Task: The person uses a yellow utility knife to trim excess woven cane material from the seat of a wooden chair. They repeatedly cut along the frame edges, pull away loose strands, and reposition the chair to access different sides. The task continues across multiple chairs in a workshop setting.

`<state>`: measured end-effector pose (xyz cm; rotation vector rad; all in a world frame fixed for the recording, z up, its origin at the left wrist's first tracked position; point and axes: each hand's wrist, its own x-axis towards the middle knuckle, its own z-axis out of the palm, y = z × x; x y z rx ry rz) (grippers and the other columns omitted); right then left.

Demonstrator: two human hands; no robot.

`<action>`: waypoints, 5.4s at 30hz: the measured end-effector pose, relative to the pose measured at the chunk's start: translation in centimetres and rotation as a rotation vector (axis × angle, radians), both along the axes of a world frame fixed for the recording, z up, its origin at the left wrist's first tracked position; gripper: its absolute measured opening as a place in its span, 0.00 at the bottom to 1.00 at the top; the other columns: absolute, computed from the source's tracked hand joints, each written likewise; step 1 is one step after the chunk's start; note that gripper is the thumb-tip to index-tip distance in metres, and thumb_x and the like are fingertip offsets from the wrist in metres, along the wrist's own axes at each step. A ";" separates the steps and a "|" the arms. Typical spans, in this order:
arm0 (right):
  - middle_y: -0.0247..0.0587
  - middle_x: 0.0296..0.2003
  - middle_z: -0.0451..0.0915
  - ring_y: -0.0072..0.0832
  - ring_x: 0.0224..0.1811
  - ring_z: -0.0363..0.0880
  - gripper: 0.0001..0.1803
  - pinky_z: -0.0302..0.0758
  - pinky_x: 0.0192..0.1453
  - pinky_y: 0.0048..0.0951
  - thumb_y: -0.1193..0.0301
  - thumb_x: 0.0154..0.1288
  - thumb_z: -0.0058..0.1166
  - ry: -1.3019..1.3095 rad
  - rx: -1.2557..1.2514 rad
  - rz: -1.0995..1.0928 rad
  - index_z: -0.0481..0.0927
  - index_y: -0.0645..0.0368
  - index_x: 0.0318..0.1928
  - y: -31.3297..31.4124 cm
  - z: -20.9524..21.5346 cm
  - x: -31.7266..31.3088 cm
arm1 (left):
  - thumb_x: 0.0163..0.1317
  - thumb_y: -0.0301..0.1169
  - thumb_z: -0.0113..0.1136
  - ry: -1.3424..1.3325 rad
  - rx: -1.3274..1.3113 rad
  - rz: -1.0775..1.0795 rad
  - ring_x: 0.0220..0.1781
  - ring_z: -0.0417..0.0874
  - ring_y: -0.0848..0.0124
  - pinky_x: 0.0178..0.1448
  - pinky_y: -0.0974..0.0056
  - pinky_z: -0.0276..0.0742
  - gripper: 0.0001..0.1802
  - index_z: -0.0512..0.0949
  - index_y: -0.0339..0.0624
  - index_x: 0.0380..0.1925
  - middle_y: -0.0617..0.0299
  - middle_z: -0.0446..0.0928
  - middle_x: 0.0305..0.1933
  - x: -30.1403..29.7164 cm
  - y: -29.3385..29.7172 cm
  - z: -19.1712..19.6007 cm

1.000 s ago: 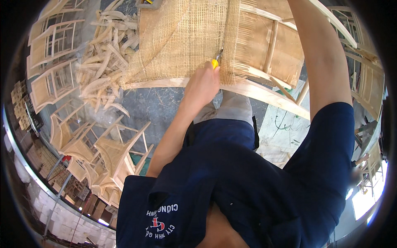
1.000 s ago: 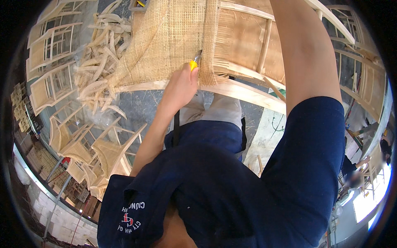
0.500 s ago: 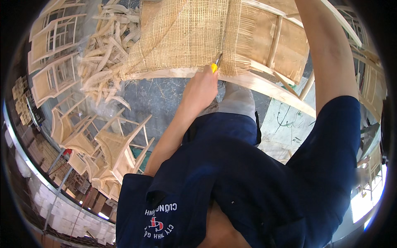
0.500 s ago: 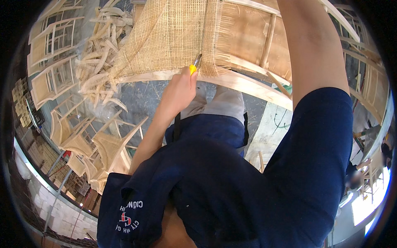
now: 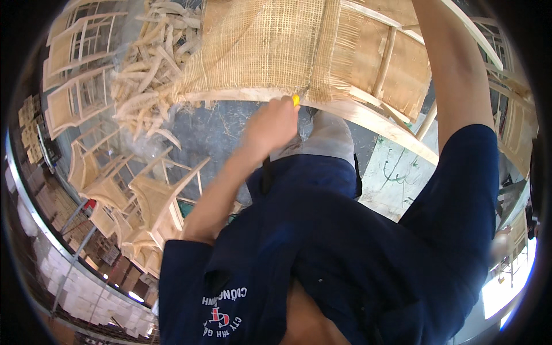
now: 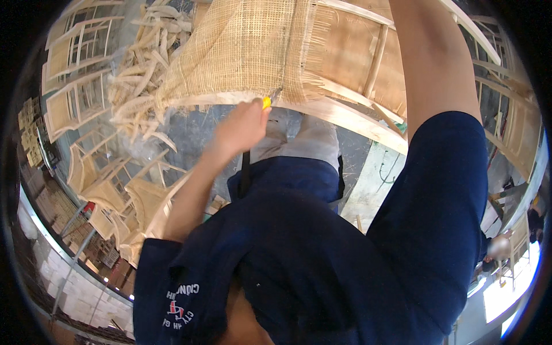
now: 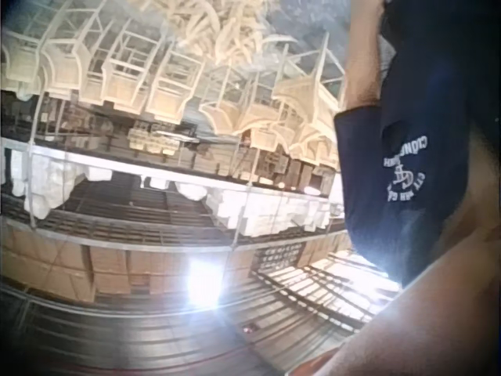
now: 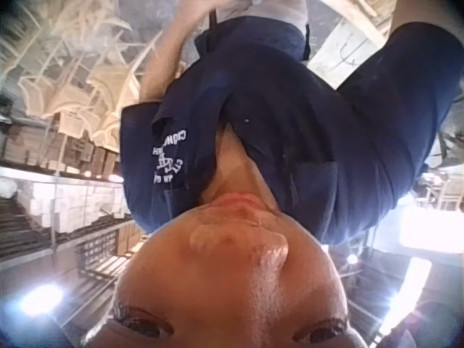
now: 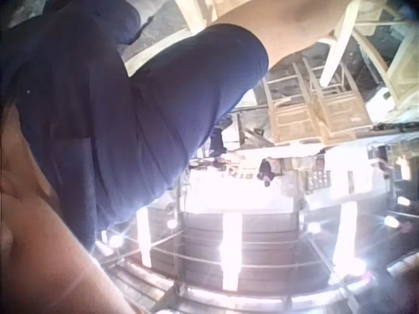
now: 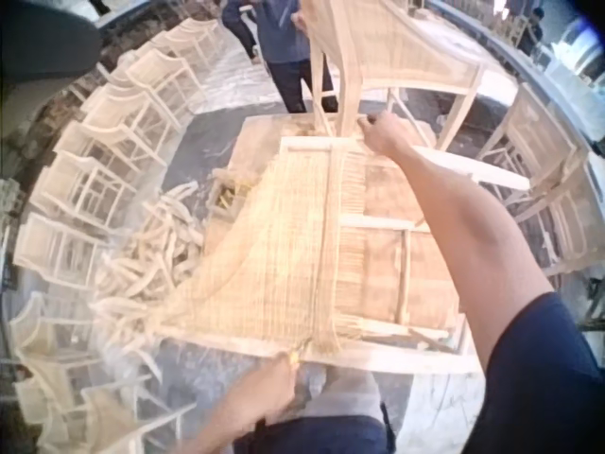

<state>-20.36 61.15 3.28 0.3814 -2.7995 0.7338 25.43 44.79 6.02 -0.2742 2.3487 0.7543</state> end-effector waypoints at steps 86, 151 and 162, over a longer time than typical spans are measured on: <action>0.55 0.45 0.87 0.51 0.49 0.87 0.19 0.82 0.55 0.44 0.64 0.68 0.58 -0.885 0.019 0.719 0.83 0.61 0.54 -22.2 -6.2 57.5 | 0.78 0.42 0.54 0.031 0.489 1.243 0.28 0.80 0.67 0.33 0.58 0.78 0.15 0.74 0.41 0.38 0.58 0.77 0.29 29.2 -31.5 -5.1; 0.35 0.29 0.74 0.19 0.19 0.71 0.16 0.69 0.21 0.22 0.67 0.83 0.43 0.612 -1.414 -1.713 0.69 0.61 0.63 -54.9 5.9 49.6 | 0.80 0.64 0.28 -0.967 1.303 -0.061 0.73 0.67 0.63 0.75 0.47 0.66 0.39 0.63 0.45 0.72 0.61 0.67 0.75 -20.9 -28.3 -8.1; 0.40 0.30 0.82 0.22 0.23 0.80 0.25 0.78 0.26 0.25 0.69 0.79 0.50 -0.012 -1.191 -1.333 0.67 0.64 0.72 -44.8 6.3 29.7 | 0.81 0.39 0.48 -0.672 0.623 -1.112 0.33 0.88 0.68 0.40 0.64 0.86 0.18 0.80 0.38 0.39 0.56 0.85 0.31 -42.1 -29.2 1.5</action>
